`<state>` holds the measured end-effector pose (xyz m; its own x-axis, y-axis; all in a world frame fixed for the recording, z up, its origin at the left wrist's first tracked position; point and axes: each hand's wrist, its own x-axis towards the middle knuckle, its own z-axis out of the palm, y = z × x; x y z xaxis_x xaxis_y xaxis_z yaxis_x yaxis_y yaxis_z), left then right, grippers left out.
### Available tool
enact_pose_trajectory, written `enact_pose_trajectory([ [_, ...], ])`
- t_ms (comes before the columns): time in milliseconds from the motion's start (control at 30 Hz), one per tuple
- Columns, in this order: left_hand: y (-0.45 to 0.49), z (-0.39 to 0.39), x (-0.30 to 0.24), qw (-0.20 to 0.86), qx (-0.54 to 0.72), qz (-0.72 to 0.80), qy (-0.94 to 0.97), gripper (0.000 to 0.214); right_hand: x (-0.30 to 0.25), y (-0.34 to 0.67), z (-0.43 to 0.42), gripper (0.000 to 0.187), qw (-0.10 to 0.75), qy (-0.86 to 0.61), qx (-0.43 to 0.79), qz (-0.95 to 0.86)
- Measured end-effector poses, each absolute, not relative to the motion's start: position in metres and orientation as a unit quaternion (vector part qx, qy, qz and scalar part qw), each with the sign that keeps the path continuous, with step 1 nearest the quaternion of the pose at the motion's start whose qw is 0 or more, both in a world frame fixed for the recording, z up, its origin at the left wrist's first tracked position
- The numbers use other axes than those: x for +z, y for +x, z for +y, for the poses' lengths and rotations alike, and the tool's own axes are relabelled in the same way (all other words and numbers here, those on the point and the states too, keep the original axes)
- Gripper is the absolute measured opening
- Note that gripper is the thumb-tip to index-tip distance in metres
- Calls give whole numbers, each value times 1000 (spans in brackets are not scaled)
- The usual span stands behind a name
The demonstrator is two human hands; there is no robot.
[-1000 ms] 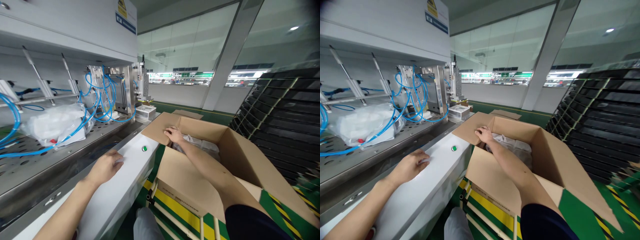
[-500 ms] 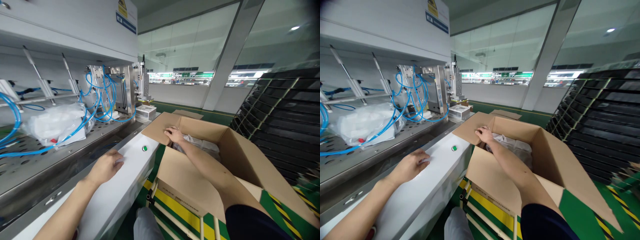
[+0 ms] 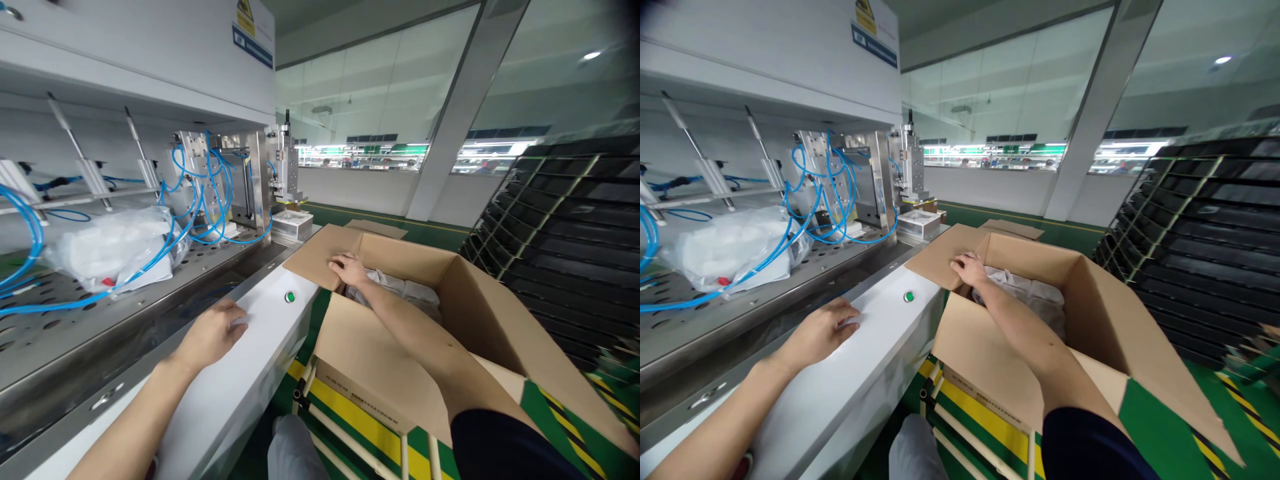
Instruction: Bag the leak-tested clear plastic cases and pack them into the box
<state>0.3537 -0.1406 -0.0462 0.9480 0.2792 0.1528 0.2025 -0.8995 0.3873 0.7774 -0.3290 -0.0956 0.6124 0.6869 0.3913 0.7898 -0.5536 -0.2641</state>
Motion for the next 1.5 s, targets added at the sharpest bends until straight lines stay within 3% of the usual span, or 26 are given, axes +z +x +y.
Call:
enact_pose_trajectory([
  [1500, 354, -140, -48, 184, 117, 112, 969, 22, -97, 779, -329, 28, 216, -873, -117, -421],
])
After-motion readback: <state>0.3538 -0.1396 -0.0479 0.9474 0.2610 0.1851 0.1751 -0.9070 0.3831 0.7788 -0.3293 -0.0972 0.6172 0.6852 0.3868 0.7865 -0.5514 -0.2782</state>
